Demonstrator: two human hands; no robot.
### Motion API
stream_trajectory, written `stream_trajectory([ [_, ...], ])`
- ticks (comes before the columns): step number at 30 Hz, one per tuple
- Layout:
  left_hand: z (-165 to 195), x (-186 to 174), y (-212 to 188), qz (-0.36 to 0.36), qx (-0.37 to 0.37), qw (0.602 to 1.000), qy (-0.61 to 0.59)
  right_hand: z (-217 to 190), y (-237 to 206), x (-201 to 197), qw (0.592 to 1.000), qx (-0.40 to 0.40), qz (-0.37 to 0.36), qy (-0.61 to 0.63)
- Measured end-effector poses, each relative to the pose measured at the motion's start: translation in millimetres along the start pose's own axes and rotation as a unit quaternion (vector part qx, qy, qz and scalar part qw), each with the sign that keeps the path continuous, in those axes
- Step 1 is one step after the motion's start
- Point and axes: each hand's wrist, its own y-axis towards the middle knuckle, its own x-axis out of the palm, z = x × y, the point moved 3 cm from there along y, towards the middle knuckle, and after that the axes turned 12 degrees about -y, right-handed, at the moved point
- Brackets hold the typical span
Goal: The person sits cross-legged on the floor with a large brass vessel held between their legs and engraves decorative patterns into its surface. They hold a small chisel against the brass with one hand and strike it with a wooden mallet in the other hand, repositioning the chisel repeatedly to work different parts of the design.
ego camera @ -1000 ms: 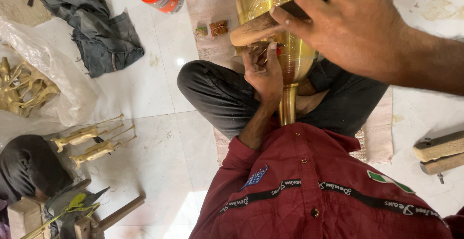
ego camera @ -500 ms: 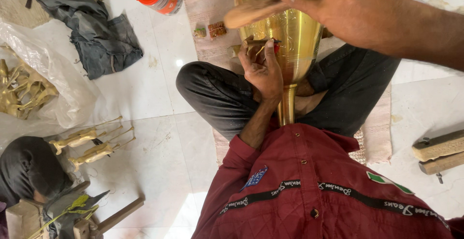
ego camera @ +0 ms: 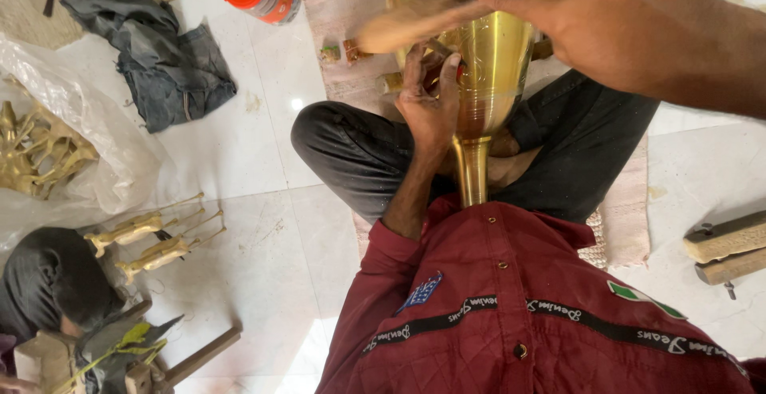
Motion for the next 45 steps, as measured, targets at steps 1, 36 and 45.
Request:
stream_trajectory([
  [1, -0.6, 1.2, 1.9, -0.021, 0.005, 1.000, -0.006, 2.4, -2.7, 3.2, 0.998, 0.007, -0.024, 0.050],
  [36, 1.9, -11.6, 27.7, -0.184, -0.003, 0.983, 0.005, -1.9, -111.1, 38.1, 0.985, 0.152, -0.078, -0.021],
  [45, -0.4, -8.6, 22.8, -0.151, -0.005, 0.988, 0.039, 9.3, -76.2, 24.0, 0.983, 0.146, -0.111, 0.023],
])
